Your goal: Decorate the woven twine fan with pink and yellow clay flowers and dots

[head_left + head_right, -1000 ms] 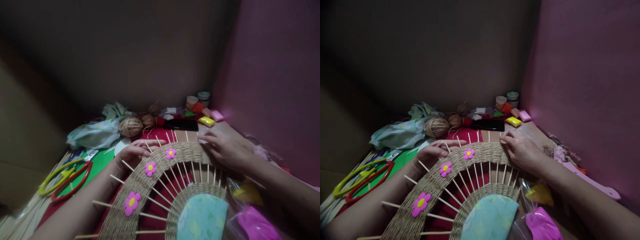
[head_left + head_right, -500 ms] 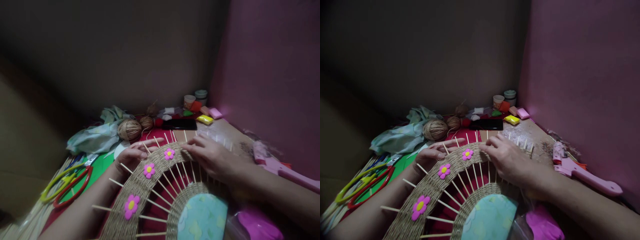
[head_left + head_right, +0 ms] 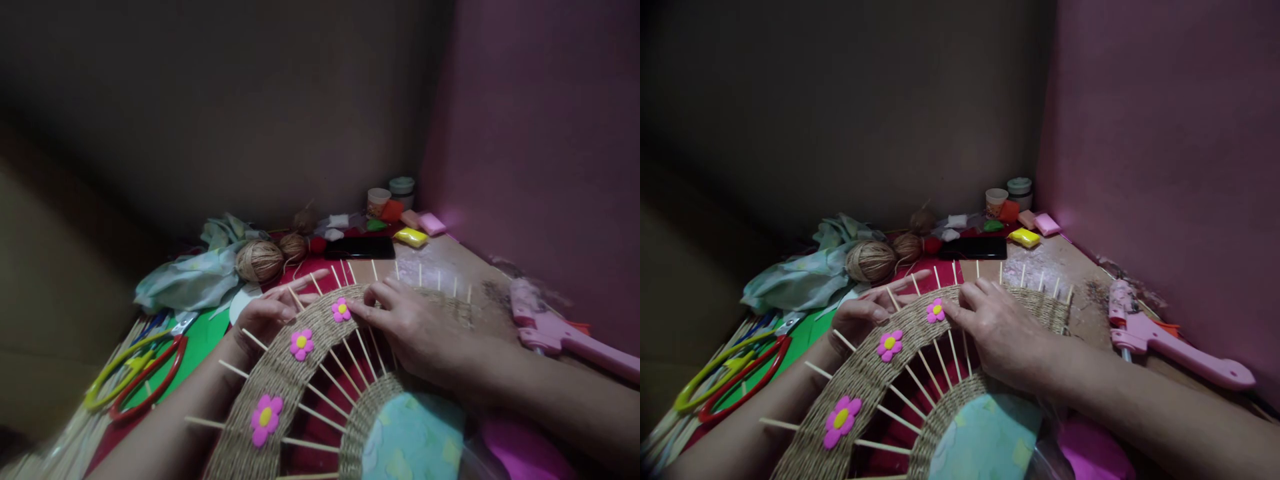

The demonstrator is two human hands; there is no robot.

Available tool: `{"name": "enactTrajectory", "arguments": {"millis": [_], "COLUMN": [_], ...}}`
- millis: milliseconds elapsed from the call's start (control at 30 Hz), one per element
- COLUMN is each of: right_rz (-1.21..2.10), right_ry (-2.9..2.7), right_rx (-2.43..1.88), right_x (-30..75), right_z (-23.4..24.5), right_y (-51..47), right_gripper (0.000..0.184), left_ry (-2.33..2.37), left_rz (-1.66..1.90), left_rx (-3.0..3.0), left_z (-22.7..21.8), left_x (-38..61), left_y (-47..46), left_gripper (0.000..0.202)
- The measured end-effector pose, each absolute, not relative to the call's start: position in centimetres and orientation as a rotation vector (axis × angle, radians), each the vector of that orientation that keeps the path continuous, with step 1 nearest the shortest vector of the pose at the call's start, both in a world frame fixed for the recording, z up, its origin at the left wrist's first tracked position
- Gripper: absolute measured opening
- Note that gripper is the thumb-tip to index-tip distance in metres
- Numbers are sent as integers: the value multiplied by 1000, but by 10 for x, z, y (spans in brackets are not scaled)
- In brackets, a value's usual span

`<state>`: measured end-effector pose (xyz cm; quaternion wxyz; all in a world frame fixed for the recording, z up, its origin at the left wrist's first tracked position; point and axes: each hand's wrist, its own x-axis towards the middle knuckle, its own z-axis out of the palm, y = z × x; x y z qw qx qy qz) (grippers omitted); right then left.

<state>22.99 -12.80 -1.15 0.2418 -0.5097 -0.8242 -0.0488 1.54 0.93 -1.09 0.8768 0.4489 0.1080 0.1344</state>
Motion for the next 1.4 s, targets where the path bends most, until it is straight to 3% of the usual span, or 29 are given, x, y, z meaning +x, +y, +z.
{"name": "enactTrajectory", "arguments": {"millis": [733,1167,1400], "right_rz": [-71,-59,-108], "right_ry": [-2163,-2152,-2221], "right_rx": [-1399,-1517,-1541], "right_x": [231,264,271], "right_z": [-4,-1,-13], "right_y": [-126,-130,-127], "right_gripper": [40,27,34], "left_ry": [219,245,208], "left_rz": [255,283,275], "left_rx": [919,961,988], "left_z": [-17,-21,-21], "left_x": [14,13,15], "left_y": [13,15,15], "left_gripper": [90,85,84]}}
